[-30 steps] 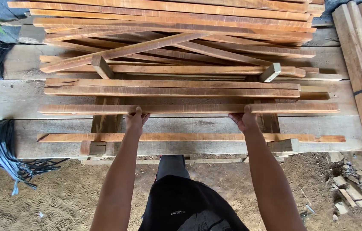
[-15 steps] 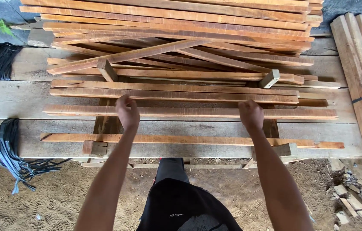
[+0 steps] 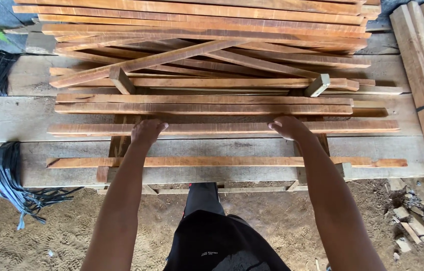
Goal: Bundling long wooden planks together using rubber straps.
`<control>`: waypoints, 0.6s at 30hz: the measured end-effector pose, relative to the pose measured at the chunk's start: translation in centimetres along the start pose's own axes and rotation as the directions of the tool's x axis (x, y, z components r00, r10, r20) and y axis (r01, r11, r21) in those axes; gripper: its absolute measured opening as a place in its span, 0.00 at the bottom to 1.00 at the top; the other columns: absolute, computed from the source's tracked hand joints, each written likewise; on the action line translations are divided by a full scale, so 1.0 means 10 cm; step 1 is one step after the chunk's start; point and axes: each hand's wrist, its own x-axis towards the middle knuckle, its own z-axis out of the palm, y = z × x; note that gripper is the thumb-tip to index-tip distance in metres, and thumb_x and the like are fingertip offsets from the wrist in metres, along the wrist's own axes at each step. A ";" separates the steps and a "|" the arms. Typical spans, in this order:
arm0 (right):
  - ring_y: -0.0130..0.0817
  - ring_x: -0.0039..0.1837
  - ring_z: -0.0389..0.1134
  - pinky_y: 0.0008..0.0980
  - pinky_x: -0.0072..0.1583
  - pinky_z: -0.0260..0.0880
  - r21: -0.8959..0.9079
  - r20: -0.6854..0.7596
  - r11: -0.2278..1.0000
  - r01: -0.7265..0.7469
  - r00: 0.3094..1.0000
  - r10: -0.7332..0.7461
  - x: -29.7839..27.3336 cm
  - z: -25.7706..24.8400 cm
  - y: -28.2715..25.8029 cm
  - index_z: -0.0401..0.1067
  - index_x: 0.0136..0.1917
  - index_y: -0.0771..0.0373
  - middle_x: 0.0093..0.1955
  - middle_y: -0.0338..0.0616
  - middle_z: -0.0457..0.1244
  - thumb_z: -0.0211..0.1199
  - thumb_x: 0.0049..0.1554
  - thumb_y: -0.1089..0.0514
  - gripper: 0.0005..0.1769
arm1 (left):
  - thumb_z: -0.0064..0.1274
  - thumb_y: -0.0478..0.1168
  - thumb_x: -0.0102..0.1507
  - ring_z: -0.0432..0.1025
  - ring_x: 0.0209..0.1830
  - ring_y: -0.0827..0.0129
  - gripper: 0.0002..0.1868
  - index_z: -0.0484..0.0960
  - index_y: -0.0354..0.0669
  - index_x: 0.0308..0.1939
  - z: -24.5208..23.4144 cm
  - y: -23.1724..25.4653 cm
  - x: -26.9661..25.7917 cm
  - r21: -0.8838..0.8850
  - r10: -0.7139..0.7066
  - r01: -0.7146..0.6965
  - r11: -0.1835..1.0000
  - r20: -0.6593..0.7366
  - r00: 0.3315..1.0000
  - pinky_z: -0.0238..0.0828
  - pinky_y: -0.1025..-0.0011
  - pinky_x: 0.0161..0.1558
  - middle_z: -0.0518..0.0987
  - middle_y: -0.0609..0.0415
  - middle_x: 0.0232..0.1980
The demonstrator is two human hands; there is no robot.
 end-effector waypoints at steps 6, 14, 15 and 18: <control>0.58 0.75 0.62 0.57 0.73 0.59 0.009 0.019 0.999 -0.034 0.999 0.034 -0.10 0.01 -0.02 0.69 0.74 0.57 0.73 0.55 0.64 0.46 0.65 0.34 0.36 | 0.42 0.67 0.68 0.78 0.59 0.58 0.22 0.86 0.69 0.55 0.09 -0.04 -0.07 -0.059 0.026 -0.028 0.998 -0.047 0.999 0.72 0.54 0.62 0.86 0.61 0.53; 0.59 0.74 0.63 0.57 0.73 0.60 0.047 0.069 0.998 -0.046 0.997 0.043 -0.54 0.04 -0.09 0.71 0.72 0.54 0.71 0.52 0.66 0.48 0.65 0.36 0.32 | 0.45 0.64 0.69 0.78 0.59 0.57 0.20 0.85 0.68 0.55 0.15 -0.02 -0.39 -0.074 0.025 -0.026 0.997 -0.018 1.000 0.74 0.53 0.60 0.86 0.61 0.53; 0.60 0.73 0.63 0.57 0.73 0.60 0.053 0.073 0.998 -0.037 0.997 0.033 -0.60 0.04 -0.13 0.73 0.71 0.53 0.70 0.51 0.67 0.48 0.65 0.38 0.29 | 0.45 0.64 0.69 0.78 0.58 0.57 0.20 0.86 0.69 0.54 0.18 -0.04 -0.43 -0.067 0.019 -0.020 0.998 -0.014 1.000 0.74 0.53 0.59 0.86 0.61 0.53; 0.59 0.72 0.64 0.57 0.72 0.62 0.072 0.060 0.996 -0.044 0.997 0.039 -0.68 0.13 -0.09 0.73 0.70 0.51 0.70 0.51 0.67 0.50 0.65 0.39 0.27 | 0.43 0.65 0.70 0.78 0.58 0.58 0.20 0.86 0.68 0.54 0.29 -0.12 -0.49 -0.057 0.016 -0.015 0.998 0.009 1.000 0.75 0.54 0.59 0.86 0.61 0.52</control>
